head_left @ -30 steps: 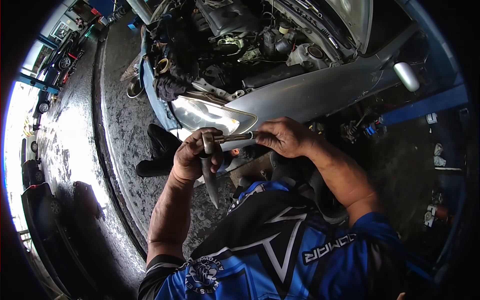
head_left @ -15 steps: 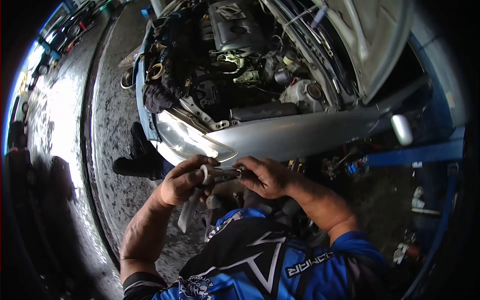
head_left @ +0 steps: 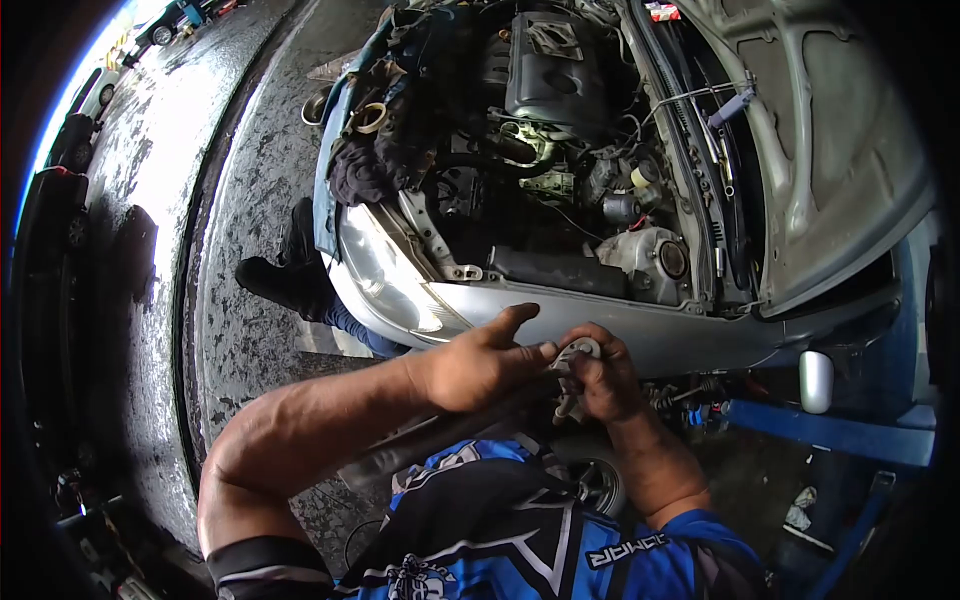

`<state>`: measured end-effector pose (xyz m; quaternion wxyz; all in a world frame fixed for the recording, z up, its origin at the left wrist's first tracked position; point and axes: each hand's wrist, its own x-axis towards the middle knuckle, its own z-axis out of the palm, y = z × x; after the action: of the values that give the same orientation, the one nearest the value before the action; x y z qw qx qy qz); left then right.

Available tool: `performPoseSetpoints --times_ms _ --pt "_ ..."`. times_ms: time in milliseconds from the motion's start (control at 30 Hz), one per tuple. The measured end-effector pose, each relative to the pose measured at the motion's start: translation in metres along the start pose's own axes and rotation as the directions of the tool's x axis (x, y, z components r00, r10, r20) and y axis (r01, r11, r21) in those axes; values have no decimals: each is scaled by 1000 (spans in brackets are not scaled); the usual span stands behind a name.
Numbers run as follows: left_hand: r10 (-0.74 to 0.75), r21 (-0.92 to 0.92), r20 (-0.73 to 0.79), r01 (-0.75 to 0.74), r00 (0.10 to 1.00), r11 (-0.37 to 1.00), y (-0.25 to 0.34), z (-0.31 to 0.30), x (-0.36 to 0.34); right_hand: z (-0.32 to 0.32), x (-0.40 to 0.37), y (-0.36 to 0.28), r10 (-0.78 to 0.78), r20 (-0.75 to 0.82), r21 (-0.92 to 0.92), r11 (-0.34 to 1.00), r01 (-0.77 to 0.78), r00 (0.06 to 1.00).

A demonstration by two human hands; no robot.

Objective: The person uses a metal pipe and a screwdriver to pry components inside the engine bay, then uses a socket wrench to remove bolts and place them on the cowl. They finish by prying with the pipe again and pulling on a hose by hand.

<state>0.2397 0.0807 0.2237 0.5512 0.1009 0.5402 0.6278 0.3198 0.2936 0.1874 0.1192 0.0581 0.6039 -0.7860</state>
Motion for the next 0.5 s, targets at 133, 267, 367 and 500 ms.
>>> performPoseSetpoints --times_ms 133,267,367,500 --pt "15 446 -167 62 986 893 20 22 -7 9 13 7 108 148 324 934 -151 983" --pt "-39 370 -60 58 997 927 30 -17 -5 12 29 35 153 151 481 852 -208 977" --pt "-347 781 181 80 920 619 66 -69 -40 11 36 45 104 41 421 900 -111 994" --pt "-162 954 23 27 987 299 84 -79 -103 3 47 32 -31 2 450 893 27 1000"
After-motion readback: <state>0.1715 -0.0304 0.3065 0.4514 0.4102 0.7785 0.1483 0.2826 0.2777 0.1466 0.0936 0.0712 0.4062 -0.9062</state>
